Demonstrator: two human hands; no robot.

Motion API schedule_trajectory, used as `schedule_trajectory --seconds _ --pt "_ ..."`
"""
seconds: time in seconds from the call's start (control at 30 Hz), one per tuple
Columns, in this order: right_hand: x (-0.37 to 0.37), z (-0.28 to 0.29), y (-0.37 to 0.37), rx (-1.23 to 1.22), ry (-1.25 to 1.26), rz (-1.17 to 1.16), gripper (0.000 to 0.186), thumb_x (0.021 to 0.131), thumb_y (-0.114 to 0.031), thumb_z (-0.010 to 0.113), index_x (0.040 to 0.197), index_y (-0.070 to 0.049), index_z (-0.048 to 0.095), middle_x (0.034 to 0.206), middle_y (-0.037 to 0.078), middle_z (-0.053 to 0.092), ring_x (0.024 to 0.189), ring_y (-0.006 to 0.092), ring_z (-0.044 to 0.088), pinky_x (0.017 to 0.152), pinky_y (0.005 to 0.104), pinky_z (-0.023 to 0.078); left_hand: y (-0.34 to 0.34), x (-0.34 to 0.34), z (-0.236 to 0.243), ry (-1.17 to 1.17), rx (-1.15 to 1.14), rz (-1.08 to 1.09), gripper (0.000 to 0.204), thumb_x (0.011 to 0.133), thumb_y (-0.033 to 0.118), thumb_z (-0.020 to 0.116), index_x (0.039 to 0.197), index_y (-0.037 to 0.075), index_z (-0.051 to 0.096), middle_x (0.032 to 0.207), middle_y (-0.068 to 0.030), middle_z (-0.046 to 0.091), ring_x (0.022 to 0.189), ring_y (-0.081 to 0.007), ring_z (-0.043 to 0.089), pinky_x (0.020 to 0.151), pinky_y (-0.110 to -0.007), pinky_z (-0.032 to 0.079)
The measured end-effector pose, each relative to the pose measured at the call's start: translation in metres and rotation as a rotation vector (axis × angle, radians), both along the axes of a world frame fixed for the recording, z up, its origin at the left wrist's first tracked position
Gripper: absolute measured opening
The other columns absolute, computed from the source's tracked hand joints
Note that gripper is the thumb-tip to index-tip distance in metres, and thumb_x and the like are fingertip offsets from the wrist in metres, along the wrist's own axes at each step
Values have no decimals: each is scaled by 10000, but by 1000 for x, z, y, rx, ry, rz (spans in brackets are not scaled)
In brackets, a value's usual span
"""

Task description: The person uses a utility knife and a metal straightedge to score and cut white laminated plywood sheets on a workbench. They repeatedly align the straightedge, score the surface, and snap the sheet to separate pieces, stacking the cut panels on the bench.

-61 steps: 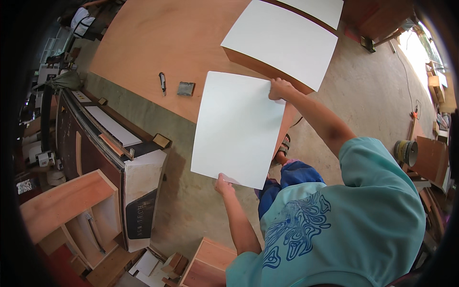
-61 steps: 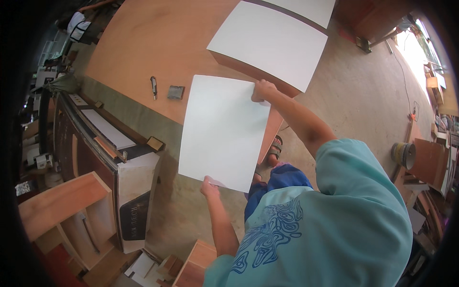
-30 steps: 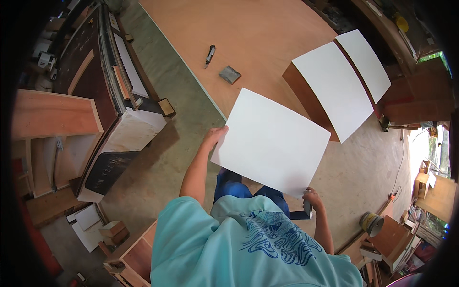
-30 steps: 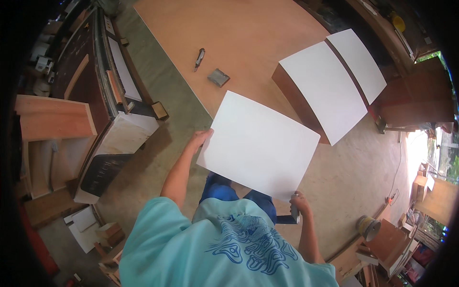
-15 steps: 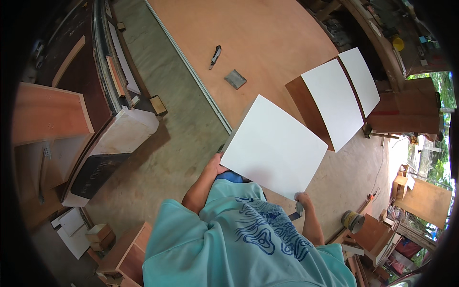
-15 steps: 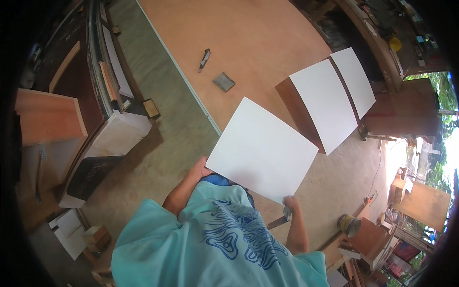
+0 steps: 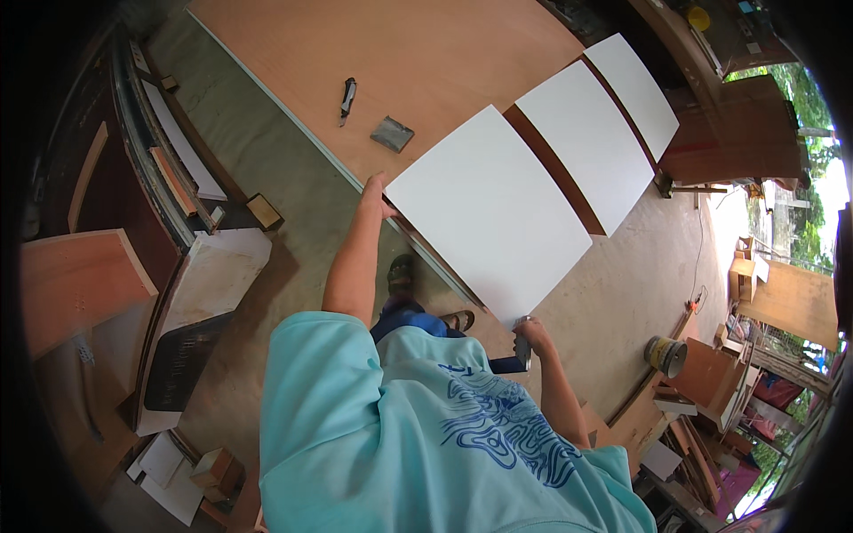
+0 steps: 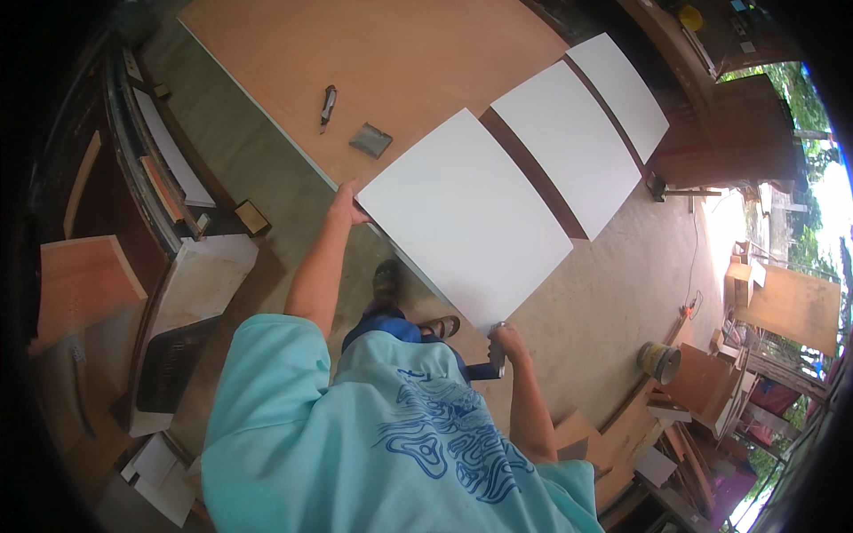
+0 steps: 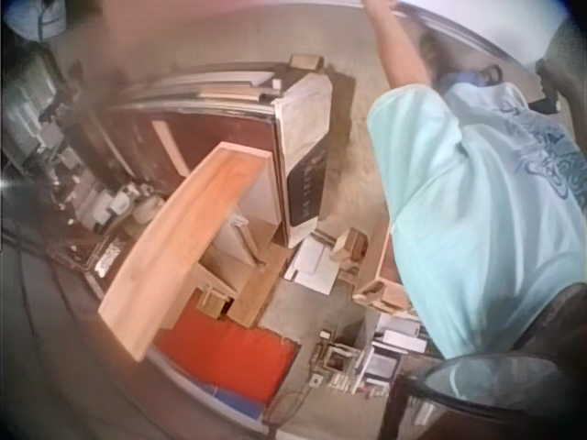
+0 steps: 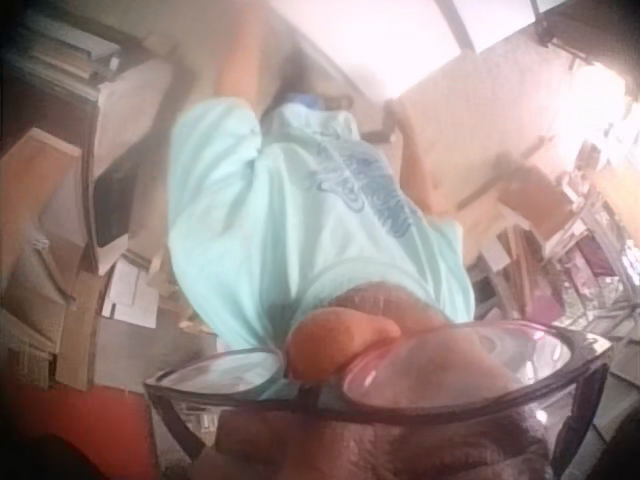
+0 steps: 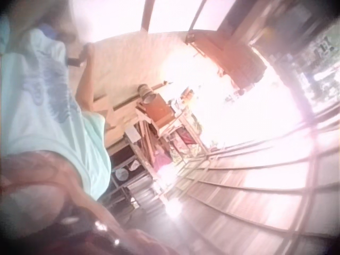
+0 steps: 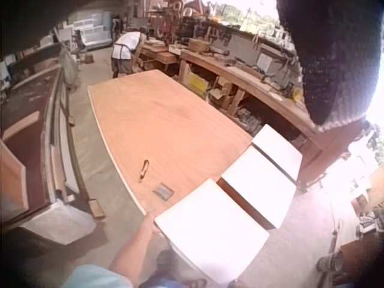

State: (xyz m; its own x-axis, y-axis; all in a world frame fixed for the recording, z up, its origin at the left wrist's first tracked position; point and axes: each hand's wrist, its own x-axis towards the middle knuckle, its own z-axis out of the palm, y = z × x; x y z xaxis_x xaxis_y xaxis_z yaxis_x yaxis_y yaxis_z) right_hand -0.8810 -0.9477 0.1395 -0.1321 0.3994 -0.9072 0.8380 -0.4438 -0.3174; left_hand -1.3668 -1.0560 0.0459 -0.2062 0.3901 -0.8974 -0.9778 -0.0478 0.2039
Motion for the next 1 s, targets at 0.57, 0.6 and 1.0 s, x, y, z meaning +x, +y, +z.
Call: schedule_trajectory --seconds 0.57,0.6,1.0 --pt "30 -53 0 288 206 -136 240 709 -123 615 891 33 617 797 131 612 602 215 569 516 382 453 63 -20 -3 1307 -524 -1216 604 785 565 660 1103 52 684 1112 -186 671 1064 -357 619 925 -436 465" --pt "31 -54 0 279 190 -161 224 706 -131 615 856 35 617 786 130 613 601 217 564 519 382 447 66 -13 3 1304 -627 -1268 597 779 569 664 1087 58 694 1116 -185 670 1071 -347 620 923 -431 467" --pt "38 -52 6 268 29 -125 179 683 -76 568 717 96 604 617 185 581 496 308 606 443 434 509 25 6 20 1311 -603 -1212 504 749 473 717 955 13 719 1038 -218 680 986 -361 650 873 -432 502"
